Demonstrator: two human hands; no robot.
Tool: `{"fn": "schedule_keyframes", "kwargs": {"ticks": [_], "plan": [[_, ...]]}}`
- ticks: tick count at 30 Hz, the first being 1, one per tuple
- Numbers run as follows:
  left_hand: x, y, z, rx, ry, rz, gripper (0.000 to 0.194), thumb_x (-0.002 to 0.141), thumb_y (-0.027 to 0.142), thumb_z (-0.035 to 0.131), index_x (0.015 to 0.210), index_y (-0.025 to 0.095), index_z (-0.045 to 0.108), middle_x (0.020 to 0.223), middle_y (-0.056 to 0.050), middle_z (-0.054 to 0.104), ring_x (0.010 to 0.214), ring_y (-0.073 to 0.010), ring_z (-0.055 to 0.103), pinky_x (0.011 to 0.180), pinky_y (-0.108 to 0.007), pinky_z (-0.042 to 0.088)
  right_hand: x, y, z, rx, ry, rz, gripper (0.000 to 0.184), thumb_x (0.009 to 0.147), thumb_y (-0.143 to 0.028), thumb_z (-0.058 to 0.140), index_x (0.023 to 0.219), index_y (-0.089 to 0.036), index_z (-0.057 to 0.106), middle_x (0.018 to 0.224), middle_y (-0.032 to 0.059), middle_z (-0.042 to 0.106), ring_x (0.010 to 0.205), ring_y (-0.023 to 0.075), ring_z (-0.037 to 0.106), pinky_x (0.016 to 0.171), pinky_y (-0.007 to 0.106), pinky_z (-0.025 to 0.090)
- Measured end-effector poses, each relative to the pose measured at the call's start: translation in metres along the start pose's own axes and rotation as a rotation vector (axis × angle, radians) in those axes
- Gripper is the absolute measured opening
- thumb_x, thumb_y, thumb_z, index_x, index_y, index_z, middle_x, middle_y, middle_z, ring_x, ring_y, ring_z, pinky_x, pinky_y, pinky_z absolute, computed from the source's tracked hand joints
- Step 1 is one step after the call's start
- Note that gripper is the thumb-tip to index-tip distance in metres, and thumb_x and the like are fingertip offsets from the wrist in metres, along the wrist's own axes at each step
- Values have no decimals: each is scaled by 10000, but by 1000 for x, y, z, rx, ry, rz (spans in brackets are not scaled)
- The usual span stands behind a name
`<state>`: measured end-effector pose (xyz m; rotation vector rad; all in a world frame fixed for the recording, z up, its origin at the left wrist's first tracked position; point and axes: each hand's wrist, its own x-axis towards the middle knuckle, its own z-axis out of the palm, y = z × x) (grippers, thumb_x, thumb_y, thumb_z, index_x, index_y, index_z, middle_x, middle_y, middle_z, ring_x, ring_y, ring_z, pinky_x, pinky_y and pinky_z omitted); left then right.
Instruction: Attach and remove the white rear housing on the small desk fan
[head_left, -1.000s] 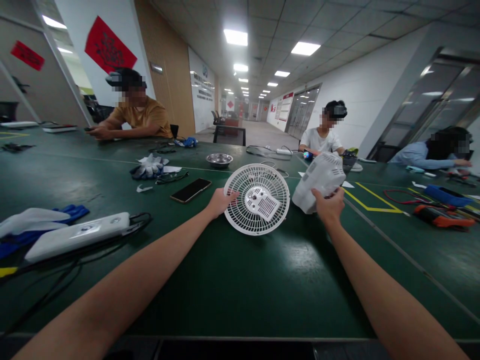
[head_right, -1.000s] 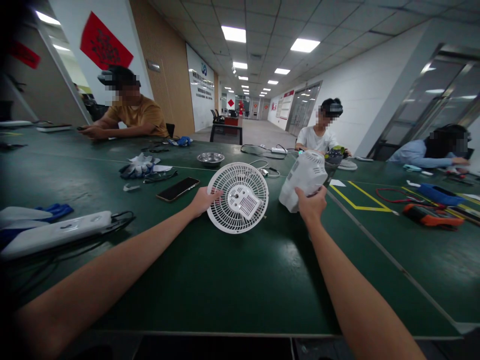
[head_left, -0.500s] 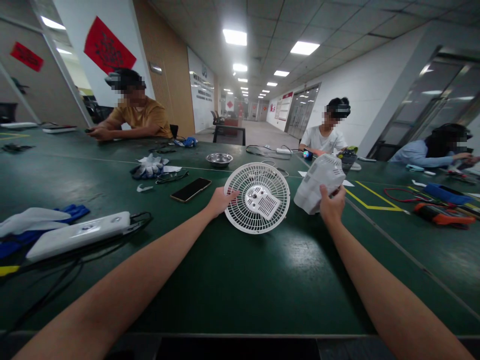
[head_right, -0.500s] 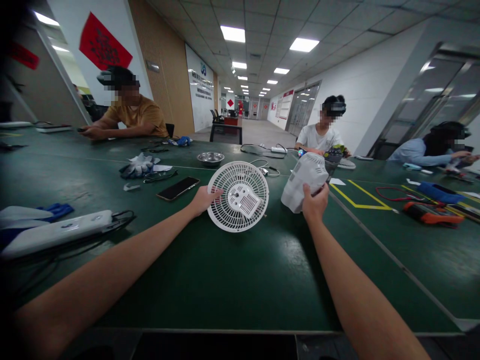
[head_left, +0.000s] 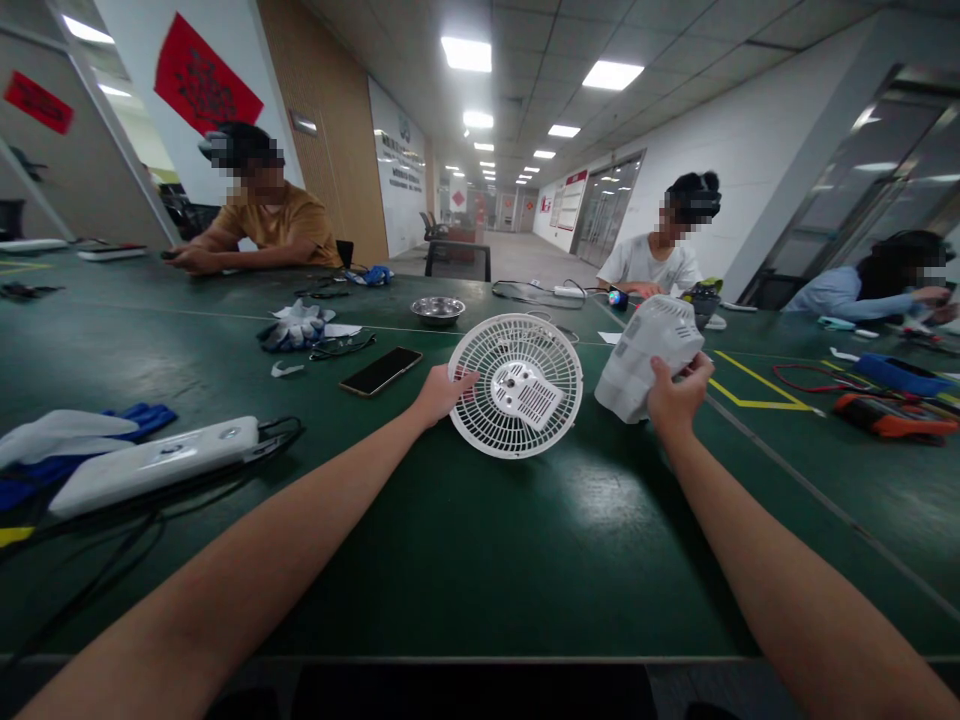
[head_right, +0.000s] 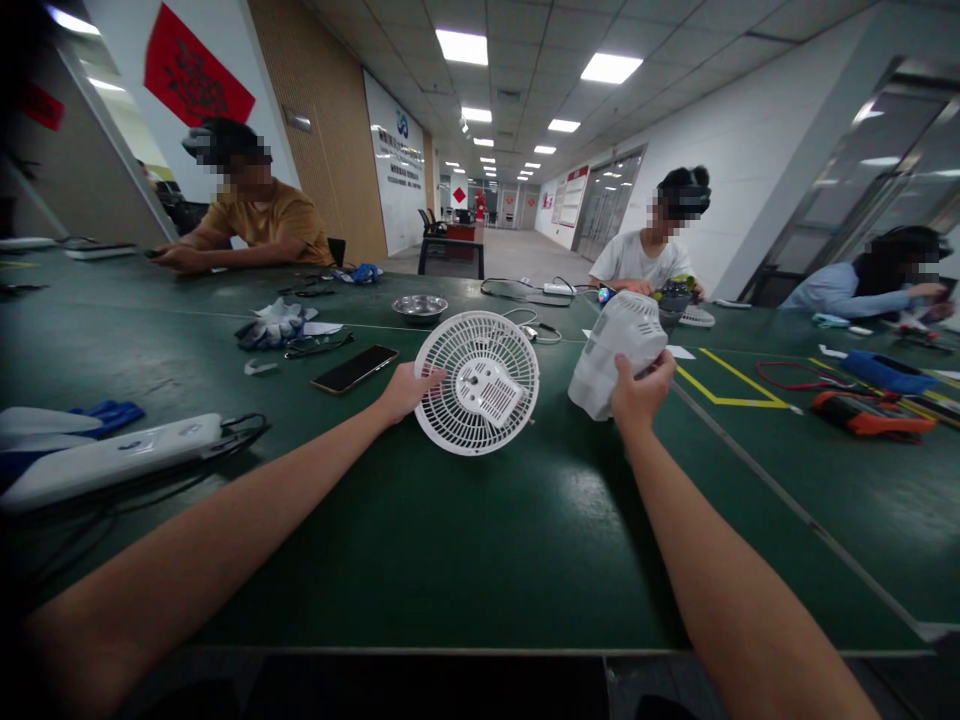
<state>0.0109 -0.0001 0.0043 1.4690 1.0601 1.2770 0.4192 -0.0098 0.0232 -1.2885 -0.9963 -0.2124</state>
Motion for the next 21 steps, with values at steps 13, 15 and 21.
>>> {"fn": "schedule_keyframes", "kwargs": {"ticks": [13, 15, 21], "plan": [[-5, 10, 1, 19, -17, -3, 236, 879, 320, 733, 979, 109, 703, 913, -104, 768, 769, -226, 737, 734, -395, 622, 1, 1, -1, -77, -25, -109, 723, 801, -501, 687, 1383, -158, 428, 1361, 191, 523, 1271, 342, 513, 1079, 536, 396], [-5, 10, 1, 18, -14, 1, 245, 873, 327, 741, 976, 108, 705, 905, -102, 767, 777, -228, 737, 739, -394, 623, 1, 1, -1, -56, -37, -110, 720, 811, -494, 677, 1395, -163, 417, 1368, 185, 521, 1262, 333, 523, 1080, 532, 400], [-3, 5, -1, 26, -21, 16, 266, 868, 345, 752, 990, 114, 706, 936, -108, 770, 785, -226, 738, 755, -397, 624, -2, -6, -1, -23, -29, -87, 669, 837, -473, 644, 1393, -165, 435, 1339, 172, 555, 1222, 304, 563, 1057, 482, 432]]}}
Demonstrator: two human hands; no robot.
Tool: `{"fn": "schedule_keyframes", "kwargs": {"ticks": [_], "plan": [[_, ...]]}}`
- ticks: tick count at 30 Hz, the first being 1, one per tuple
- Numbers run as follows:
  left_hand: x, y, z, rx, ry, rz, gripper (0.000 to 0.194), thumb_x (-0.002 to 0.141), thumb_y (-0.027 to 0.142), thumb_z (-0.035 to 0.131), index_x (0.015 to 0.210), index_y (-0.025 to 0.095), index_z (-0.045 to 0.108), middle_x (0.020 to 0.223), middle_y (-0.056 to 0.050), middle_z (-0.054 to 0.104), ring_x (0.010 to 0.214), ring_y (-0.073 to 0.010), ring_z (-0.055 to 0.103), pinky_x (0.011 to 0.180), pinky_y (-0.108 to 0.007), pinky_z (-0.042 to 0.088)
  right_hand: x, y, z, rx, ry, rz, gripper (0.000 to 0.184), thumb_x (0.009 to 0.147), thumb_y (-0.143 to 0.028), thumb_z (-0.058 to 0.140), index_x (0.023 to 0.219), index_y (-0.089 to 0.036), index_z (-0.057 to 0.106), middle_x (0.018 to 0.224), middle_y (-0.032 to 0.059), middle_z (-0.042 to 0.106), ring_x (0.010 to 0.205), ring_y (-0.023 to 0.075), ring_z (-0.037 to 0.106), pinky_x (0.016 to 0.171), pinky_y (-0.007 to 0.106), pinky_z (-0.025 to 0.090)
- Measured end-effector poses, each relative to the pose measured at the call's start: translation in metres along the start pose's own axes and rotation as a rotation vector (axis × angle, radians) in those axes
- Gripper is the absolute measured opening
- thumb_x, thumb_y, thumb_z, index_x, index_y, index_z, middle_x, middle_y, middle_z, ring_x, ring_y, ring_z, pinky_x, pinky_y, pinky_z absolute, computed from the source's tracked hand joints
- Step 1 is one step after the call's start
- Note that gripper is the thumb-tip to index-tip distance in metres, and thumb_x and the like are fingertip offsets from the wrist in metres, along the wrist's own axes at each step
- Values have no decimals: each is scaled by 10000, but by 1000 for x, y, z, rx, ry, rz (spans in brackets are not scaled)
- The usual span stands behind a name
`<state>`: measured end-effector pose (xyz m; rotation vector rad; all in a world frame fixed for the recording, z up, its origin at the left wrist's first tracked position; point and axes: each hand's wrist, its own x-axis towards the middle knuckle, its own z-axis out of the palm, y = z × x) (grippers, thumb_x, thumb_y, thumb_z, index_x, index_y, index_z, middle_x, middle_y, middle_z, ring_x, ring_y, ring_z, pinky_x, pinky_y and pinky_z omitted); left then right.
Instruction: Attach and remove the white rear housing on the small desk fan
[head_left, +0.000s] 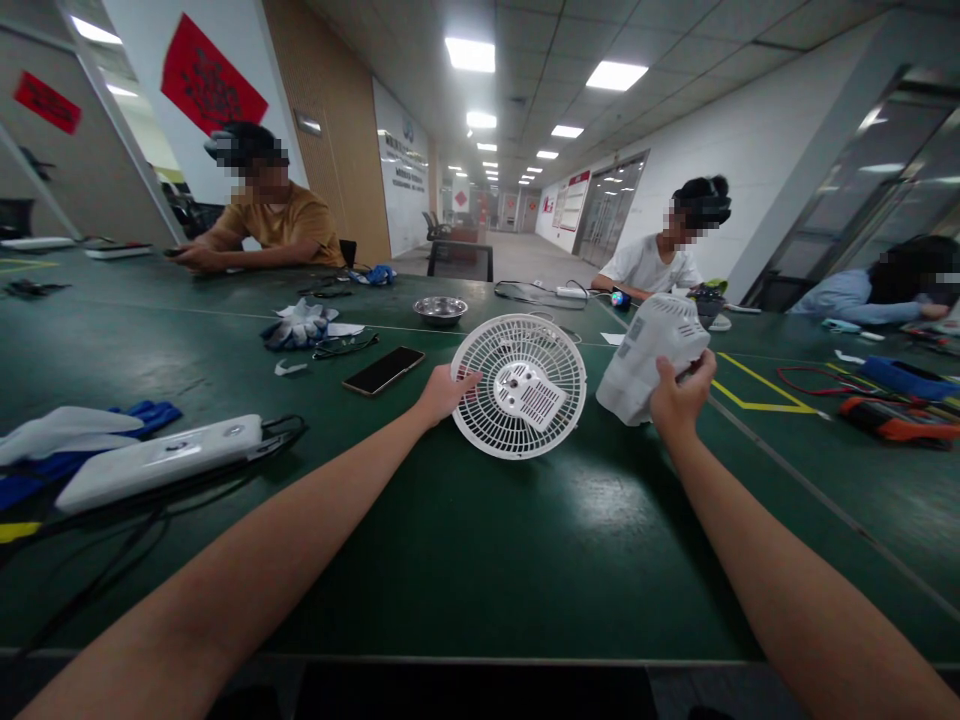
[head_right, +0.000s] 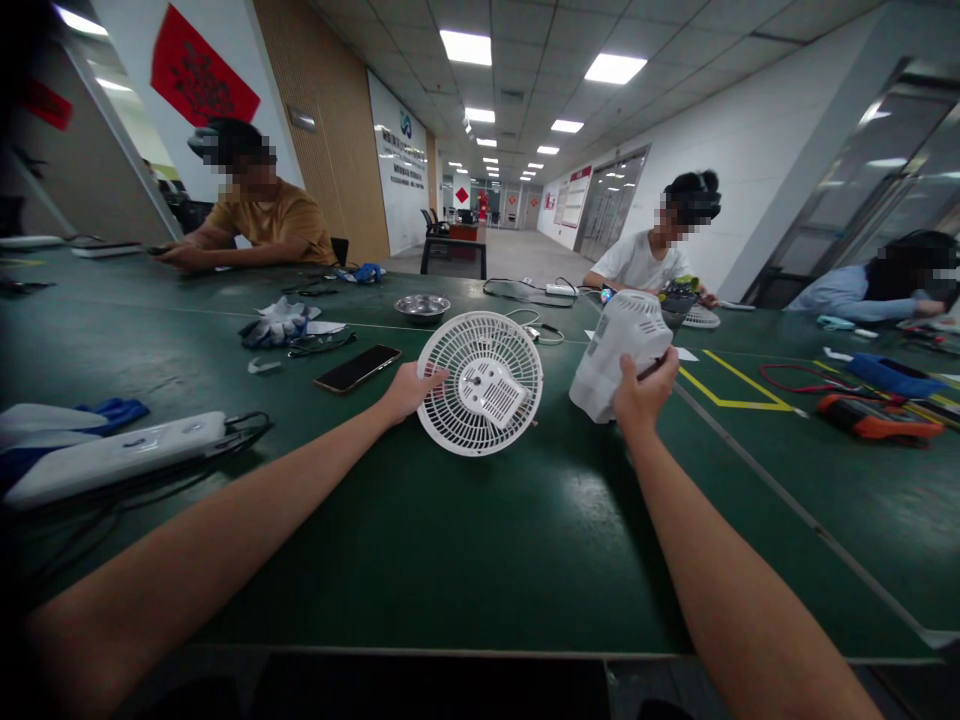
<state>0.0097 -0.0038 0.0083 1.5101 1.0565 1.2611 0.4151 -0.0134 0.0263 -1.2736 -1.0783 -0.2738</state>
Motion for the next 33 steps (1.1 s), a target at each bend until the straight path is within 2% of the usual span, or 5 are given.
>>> {"fn": "schedule_keyframes", "kwargs": {"ticks": [4, 9, 15, 25, 33], "plan": [[-2, 3, 0, -15, -13, -15, 255, 879, 336, 742, 1008, 119, 707, 963, -111, 773, 815, -230, 745, 771, -399, 626, 0, -3, -3, -44, 31, 21, 685, 789, -452, 696, 1365, -156, 474, 1306, 171, 585, 1176, 309, 587, 1022, 484, 457], [-3, 6, 1, -20, -18, -37, 253, 887, 329, 731, 1019, 115, 705, 967, -114, 773, 809, -228, 746, 768, -403, 625, 5, -1, -4, -16, -24, 38, 818, 749, -450, 730, 1441, -165, 400, 1338, 181, 577, 1158, 302, 606, 977, 470, 492], [0, -2, 2, -5, 14, 11, 286, 854, 370, 762, 968, 114, 707, 880, -89, 767, 754, -217, 728, 732, -383, 619, 7, 1, -1, 23, -31, 73, 788, 724, -511, 756, 1364, -168, 450, 1261, 163, 635, 1078, 287, 643, 943, 451, 506], [-4, 7, 2, -22, -5, -30, 233, 886, 319, 739, 994, 117, 698, 935, -99, 768, 798, -222, 739, 771, -397, 624, 1, -15, -4, 82, -69, 45, 771, 768, -495, 715, 1401, -154, 435, 1294, 181, 624, 1096, 293, 648, 969, 461, 500], [-2, 6, 3, -27, 9, -43, 247, 880, 335, 748, 988, 118, 701, 928, -99, 769, 797, -224, 738, 776, -401, 625, 3, -5, -3, 14, -67, -23, 860, 756, -511, 714, 1455, -169, 348, 1390, 185, 544, 1229, 320, 582, 1043, 515, 458]]}}
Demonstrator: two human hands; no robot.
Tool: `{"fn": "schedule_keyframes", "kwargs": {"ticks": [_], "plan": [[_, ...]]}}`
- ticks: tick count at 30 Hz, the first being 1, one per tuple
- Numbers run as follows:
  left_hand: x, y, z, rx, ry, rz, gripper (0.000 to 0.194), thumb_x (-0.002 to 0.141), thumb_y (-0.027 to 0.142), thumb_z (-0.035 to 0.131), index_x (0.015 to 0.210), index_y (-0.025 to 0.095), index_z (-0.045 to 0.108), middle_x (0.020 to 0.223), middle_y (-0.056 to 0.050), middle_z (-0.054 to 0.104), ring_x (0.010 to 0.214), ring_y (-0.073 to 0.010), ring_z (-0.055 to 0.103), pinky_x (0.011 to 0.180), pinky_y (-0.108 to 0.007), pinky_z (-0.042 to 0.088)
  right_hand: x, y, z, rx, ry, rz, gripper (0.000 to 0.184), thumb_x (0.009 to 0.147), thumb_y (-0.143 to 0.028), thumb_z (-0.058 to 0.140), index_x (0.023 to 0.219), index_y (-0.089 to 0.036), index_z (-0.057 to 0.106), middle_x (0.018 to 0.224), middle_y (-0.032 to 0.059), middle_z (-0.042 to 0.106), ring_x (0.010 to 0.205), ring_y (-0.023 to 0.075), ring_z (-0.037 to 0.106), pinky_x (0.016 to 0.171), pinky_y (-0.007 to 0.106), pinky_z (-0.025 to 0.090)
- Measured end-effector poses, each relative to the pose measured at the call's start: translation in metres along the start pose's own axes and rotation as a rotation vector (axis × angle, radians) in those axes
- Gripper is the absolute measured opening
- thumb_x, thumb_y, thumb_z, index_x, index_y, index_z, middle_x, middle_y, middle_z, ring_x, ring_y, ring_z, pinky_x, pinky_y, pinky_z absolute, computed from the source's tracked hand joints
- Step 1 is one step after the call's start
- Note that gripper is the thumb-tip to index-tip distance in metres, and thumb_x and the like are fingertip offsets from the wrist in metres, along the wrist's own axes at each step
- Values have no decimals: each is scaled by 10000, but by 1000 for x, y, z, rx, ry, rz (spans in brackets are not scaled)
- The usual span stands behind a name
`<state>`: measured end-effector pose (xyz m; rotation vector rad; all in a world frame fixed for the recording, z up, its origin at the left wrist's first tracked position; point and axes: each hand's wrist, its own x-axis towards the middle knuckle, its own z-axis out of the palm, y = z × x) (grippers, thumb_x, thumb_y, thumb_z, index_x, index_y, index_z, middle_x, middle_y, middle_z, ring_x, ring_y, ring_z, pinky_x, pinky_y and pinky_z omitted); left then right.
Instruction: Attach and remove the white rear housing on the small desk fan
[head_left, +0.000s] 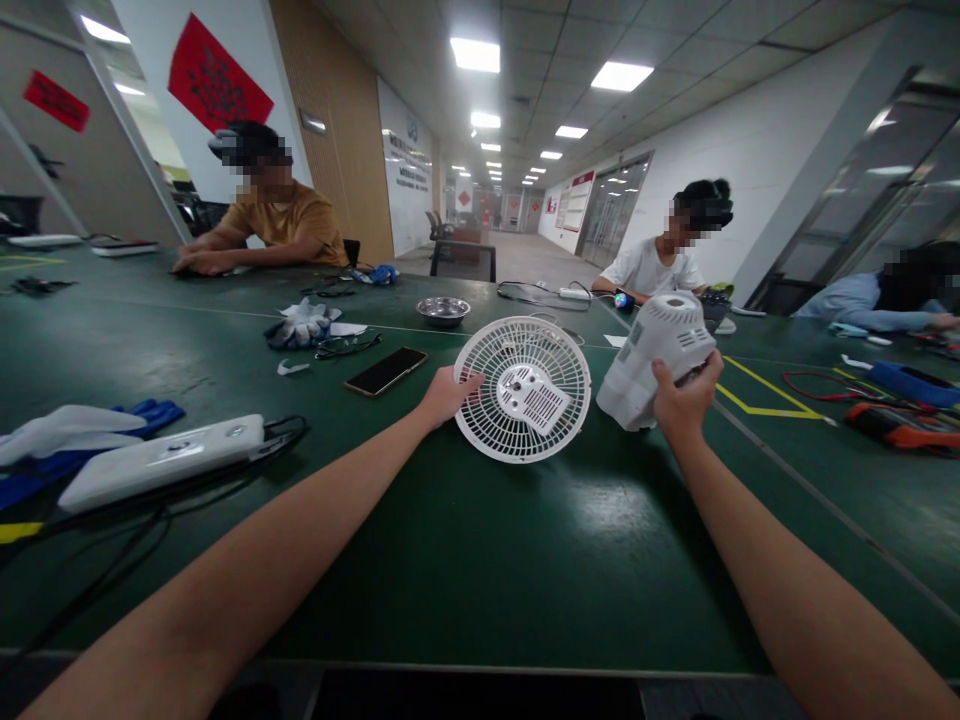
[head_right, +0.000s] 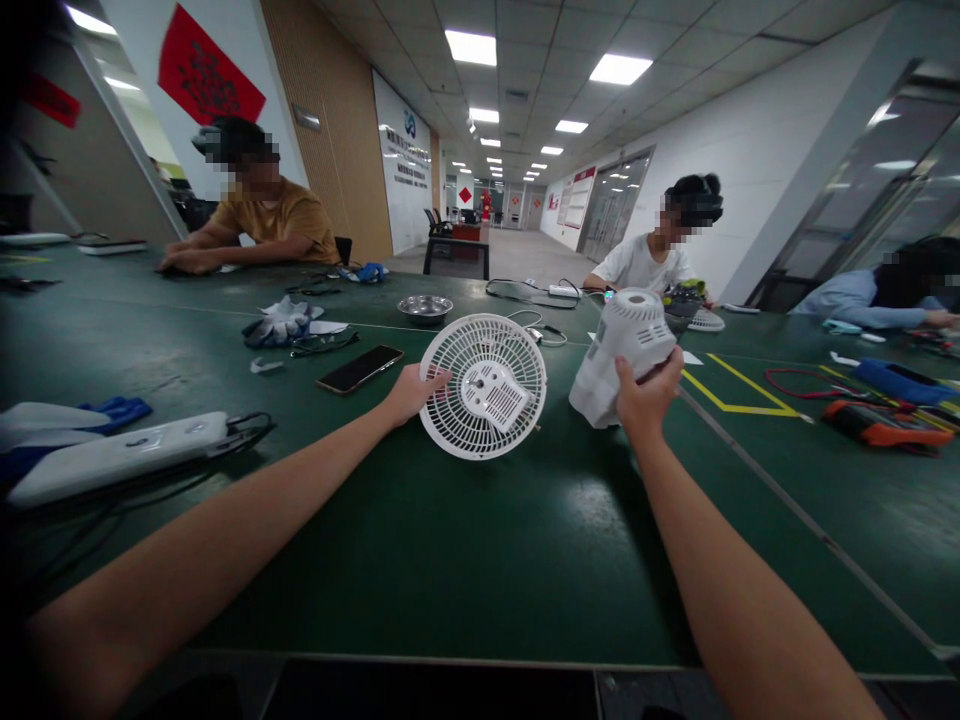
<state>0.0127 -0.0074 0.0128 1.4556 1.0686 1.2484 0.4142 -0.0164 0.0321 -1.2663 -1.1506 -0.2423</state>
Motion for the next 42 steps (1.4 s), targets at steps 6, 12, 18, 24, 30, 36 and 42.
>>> {"fn": "schedule_keyframes", "kwargs": {"ticks": [6, 12, 18, 24, 30, 36, 42], "plan": [[2, -5, -1, -9, -8, 32, 260, 868, 347, 758, 985, 121, 702, 915, -95, 766, 777, -219, 733, 757, -393, 627, -8, -29, -6, -100, 67, -225, 944, 734, -575, 736, 1472, -121, 361, 1430, 219, 494, 1347, 364, 477, 1132, 559, 356], [1, -3, 0, 12, 15, 25, 260, 855, 354, 766, 958, 124, 704, 871, -86, 763, 755, -217, 726, 751, -393, 618, -39, -74, 7, -9, -157, -117, 844, 726, -568, 744, 1399, -127, 489, 1227, 162, 629, 971, 292, 640, 849, 446, 540], [1, -2, 1, 2, 15, 14, 250, 860, 341, 763, 959, 120, 701, 858, -85, 758, 747, -213, 724, 748, -386, 614, -54, -65, 24, -33, -344, 54, 867, 751, -598, 719, 1417, -98, 477, 1108, 163, 676, 763, 241, 633, 801, 445, 551], [1, -3, -1, 22, -3, 29, 234, 875, 332, 746, 965, 121, 698, 884, -91, 765, 776, -223, 731, 757, -394, 619, -58, -57, 30, -216, -554, 3, 772, 758, -616, 709, 1320, -112, 545, 1124, 195, 708, 955, 330, 679, 942, 489, 515], [1, -3, -2, 24, -12, 18, 251, 873, 345, 748, 984, 125, 702, 919, -97, 769, 793, -231, 739, 761, -399, 622, -62, -61, 28, -392, -682, 22, 741, 798, -589, 699, 1338, -116, 516, 1136, 209, 719, 1019, 371, 695, 934, 488, 511], [4, -6, -1, 17, -9, 17, 296, 853, 374, 763, 992, 120, 702, 917, -96, 767, 782, -224, 736, 751, -391, 619, -60, -58, 26, -587, -856, -25, 548, 834, -618, 657, 1074, -125, 670, 1044, 215, 736, 964, 348, 704, 821, 414, 522], [3, -6, -1, 31, -11, 39, 291, 862, 369, 753, 990, 114, 699, 896, -83, 765, 764, -210, 727, 738, -375, 616, -53, -70, 21, -548, -847, -76, 381, 910, -511, 570, 899, -172, 745, 881, 137, 750, 851, 291, 697, 813, 380, 501]]}}
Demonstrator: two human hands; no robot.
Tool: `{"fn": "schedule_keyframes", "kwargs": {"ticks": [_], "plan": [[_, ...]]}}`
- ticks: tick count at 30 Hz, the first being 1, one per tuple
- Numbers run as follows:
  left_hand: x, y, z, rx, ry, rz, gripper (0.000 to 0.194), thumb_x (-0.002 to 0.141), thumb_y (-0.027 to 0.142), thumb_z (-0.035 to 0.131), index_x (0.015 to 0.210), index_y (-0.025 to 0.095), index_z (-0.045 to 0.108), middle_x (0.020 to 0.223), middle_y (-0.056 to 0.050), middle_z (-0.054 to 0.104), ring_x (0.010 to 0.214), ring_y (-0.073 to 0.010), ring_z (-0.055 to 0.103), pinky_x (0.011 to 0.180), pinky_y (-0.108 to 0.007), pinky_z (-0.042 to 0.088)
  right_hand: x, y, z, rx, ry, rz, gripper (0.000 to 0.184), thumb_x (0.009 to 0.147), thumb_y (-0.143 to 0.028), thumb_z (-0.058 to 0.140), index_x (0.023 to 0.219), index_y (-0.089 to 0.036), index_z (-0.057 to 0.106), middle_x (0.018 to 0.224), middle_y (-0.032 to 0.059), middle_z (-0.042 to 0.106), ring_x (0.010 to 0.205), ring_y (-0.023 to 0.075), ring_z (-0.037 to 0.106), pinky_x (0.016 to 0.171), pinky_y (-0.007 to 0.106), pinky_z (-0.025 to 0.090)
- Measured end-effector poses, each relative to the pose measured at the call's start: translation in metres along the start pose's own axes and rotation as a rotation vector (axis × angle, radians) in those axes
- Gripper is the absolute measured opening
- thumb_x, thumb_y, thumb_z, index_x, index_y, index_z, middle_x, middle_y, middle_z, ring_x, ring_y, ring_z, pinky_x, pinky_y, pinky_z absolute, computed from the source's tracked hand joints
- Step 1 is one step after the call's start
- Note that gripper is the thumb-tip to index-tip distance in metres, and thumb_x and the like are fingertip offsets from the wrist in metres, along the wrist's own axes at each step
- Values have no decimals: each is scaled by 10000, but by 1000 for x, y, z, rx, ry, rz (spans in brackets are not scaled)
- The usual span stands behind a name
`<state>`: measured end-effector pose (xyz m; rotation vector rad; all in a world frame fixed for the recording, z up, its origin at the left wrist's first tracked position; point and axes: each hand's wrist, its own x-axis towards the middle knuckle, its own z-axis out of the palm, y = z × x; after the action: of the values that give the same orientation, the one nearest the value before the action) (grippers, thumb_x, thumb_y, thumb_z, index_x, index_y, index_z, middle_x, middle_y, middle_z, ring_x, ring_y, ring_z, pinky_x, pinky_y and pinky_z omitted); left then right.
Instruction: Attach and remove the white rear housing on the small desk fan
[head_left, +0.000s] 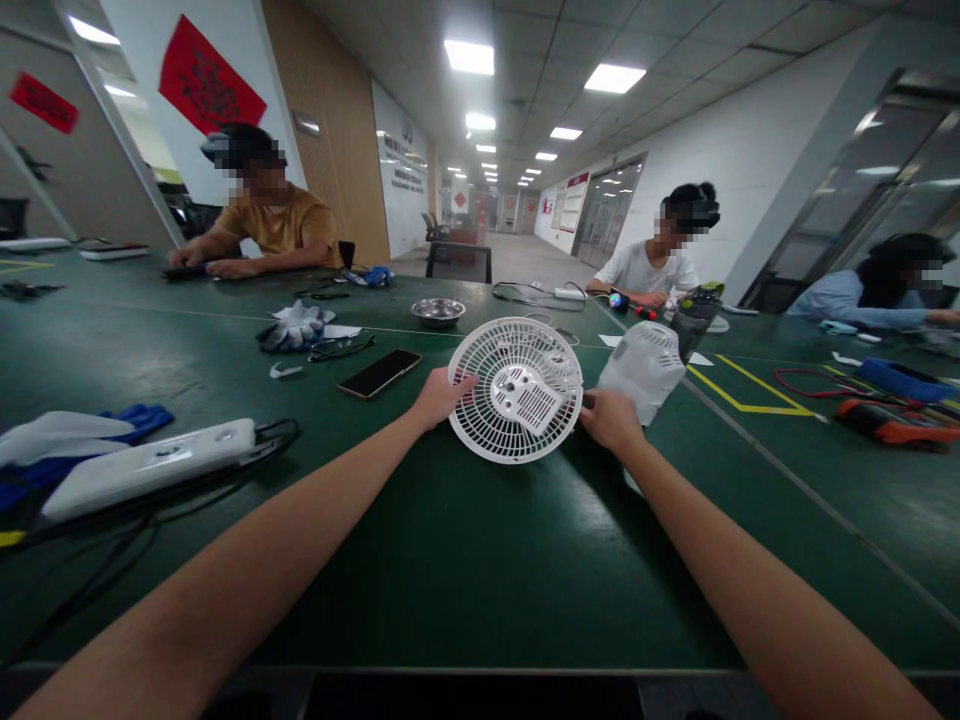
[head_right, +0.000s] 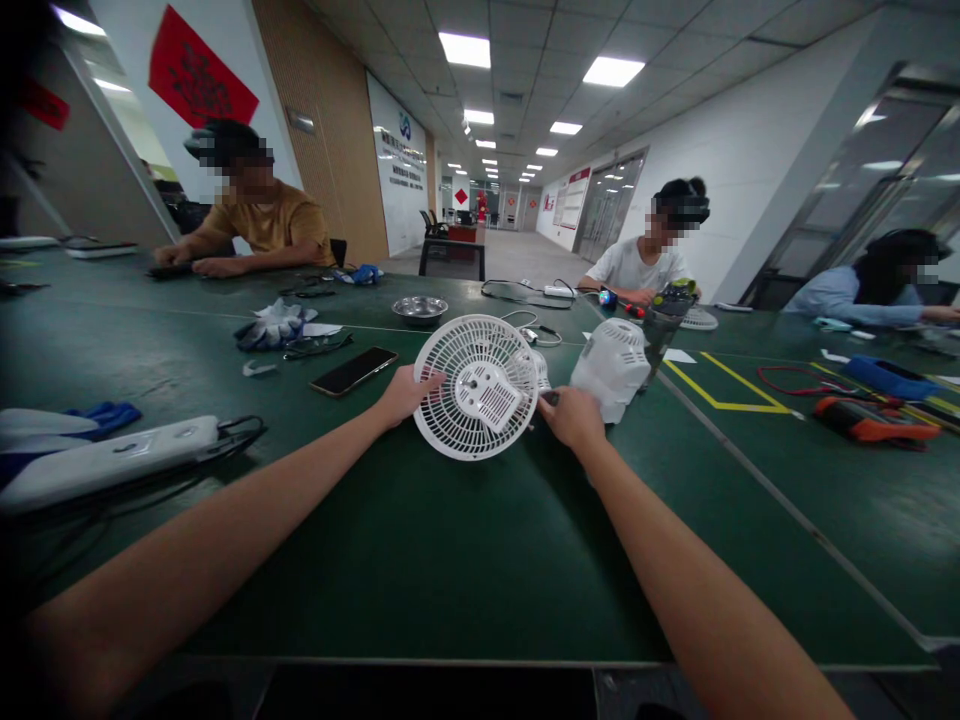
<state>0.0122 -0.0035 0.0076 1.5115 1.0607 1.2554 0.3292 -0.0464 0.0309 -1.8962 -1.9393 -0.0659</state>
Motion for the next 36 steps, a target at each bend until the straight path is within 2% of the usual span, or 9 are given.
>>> {"fn": "schedule_keyframes", "kwargs": {"ticks": [2, 5, 6, 8, 11, 13, 15, 29, 36], "plan": [[-1, 1, 0, -4, 4, -2, 266, 871, 344, 747, 992, 113, 697, 903, -83, 763, 769, -207, 728, 739, -372, 617, 1, 1, -11, 38, 176, -14, 349, 950, -438, 499, 1004, -184, 733, 949, 113, 739, 931, 282, 678, 904, 403, 483], [0, 1, 1, -2, 11, -9, 247, 877, 326, 742, 988, 112, 693, 897, -81, 757, 765, -206, 728, 744, -374, 620, 4, 12, -27, 157, 781, -43, 341, 850, -383, 618, 1114, -174, 673, 1146, 135, 665, 1145, 329, 586, 1011, 474, 441], [0, 1, 1, 2, 11, -10, 243, 880, 325, 740, 987, 112, 692, 896, -81, 757, 765, -207, 728, 745, -375, 621, 6, 18, -30, 183, 909, -18, 464, 788, -380, 681, 1197, -167, 628, 1223, 152, 625, 1198, 346, 549, 1024, 493, 432], [0, 1, 0, 13, 10, -11, 239, 884, 327, 736, 983, 114, 691, 898, -84, 759, 764, -209, 729, 743, -377, 621, 10, 32, -31, 240, 999, 129, 755, 690, -382, 769, 1356, -144, 505, 1325, 184, 558, 1245, 365, 513, 1051, 519, 413], [-2, 3, 0, 14, 2, -27, 250, 885, 338, 737, 995, 118, 693, 930, -94, 765, 779, -216, 735, 746, -383, 621, 15, 51, -21, 386, 801, 387, 967, 629, -444, 823, 1440, -139, 394, 1377, 214, 532, 1260, 391, 522, 1065, 543, 408], [-3, 5, 0, 12, 0, -33, 259, 881, 345, 743, 1000, 120, 694, 935, -96, 766, 787, -218, 736, 756, -386, 621, 18, 59, -11, 488, 574, 463, 1032, 597, -480, 849, 1448, -170, 357, 1350, 196, 579, 1218, 384, 577, 1037, 520, 446], [-3, 6, 0, 8, -5, -34, 257, 882, 343, 742, 1005, 122, 696, 935, -95, 766, 794, -216, 737, 768, -388, 621, 19, 64, -3, 509, 476, 498, 1028, 560, -505, 870, 1414, -204, 384, 1338, 176, 612, 1197, 379, 608, 1026, 501, 465], [0, 0, 1, -5, 11, -20, 257, 869, 346, 749, 978, 119, 698, 894, -84, 761, 746, -203, 725, 734, -370, 622, 21, 69, 4, 461, 500, 405, 921, 561, -548, 857, 1317, -224, 444, 1278, 149, 673, 1142, 350, 659, 995, 483, 499], [1, -3, -2, 15, -9, 9, 291, 874, 376, 739, 1002, 118, 695, 902, -90, 761, 760, -218, 731, 741, -395, 627, 22, 72, 7, 449, 414, 485, 933, 583, -595, 838, 1332, -222, 427, 1332, 163, 644, 1203, 360, 639, 1029, 494, 495]]}}
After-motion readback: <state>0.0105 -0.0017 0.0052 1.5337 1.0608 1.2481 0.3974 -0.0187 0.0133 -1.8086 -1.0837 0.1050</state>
